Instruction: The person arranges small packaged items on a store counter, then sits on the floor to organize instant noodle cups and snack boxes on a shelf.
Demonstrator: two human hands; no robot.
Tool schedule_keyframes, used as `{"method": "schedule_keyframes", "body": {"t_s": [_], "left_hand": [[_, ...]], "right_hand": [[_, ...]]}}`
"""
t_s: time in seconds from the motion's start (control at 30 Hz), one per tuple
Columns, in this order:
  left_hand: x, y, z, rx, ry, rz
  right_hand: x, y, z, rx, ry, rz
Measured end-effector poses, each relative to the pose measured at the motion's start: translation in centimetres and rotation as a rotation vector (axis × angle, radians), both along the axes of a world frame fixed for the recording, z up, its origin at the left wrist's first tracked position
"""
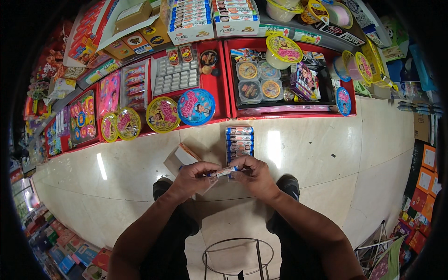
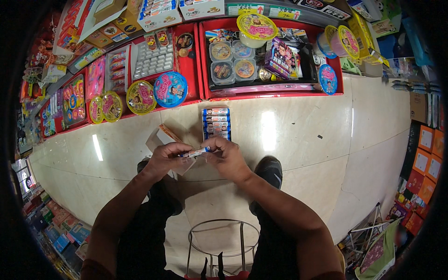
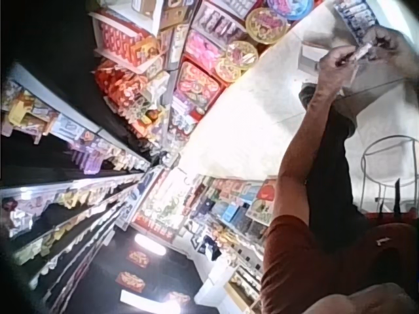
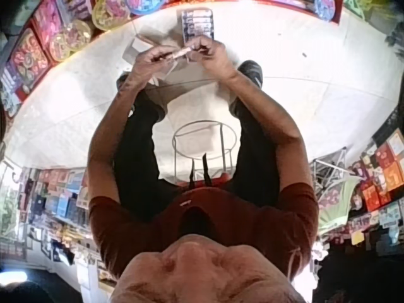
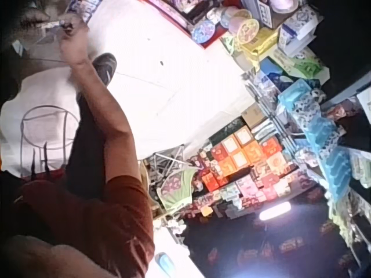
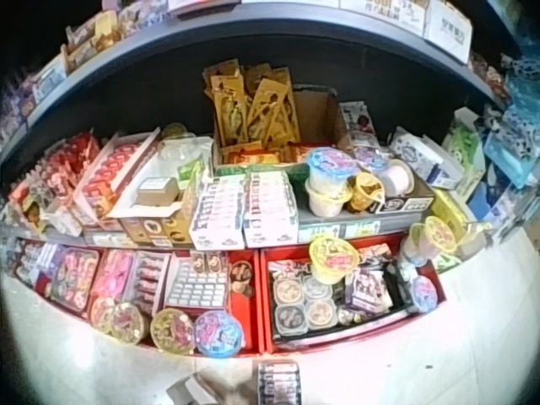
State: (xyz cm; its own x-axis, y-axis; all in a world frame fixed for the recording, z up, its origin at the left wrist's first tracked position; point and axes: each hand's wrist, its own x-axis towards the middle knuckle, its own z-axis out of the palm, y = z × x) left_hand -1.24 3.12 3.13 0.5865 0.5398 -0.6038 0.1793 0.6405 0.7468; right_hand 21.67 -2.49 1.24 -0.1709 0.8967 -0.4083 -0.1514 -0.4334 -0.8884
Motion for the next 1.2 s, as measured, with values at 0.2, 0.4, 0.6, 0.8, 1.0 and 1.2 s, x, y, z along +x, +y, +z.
{"method": "schedule_keyframes", "body": {"t_s": [0.2, 0.4, 0.6, 0.8, 1.0, 1.2], "left_hand": [[0.3, -0.5, -0.7, 0.067, -0.002, 0.091], [0.7, -1.0, -1.3, 0.140, -0.001, 0.108], [1.1, -1.2, -2.1, 0.189, 0.028, 0.133], [4.1, -1.9, -4.1, 0.727, 0.254, 0.009], [6.2, -0.9, -6.3, 1.042, 0.459, -0.173], [6.7, -1.0, -7.1, 1.109, 0.571, -0.207]], "right_hand": [[1.0, -0.1, 0.7, -0.007, 0.078, -0.071], [1.7, -0.2, 1.0, -0.052, 0.001, -0.008], [1.8, -0.5, 0.6, -0.037, -0.147, -0.002], [3.0, -1.0, -0.4, 0.353, -0.794, 0.070], [3.6, -0.1, -2.7, 0.432, -0.997, 0.045], [3.1, 0.6, -4.1, 0.418, -1.066, 0.092]]}}
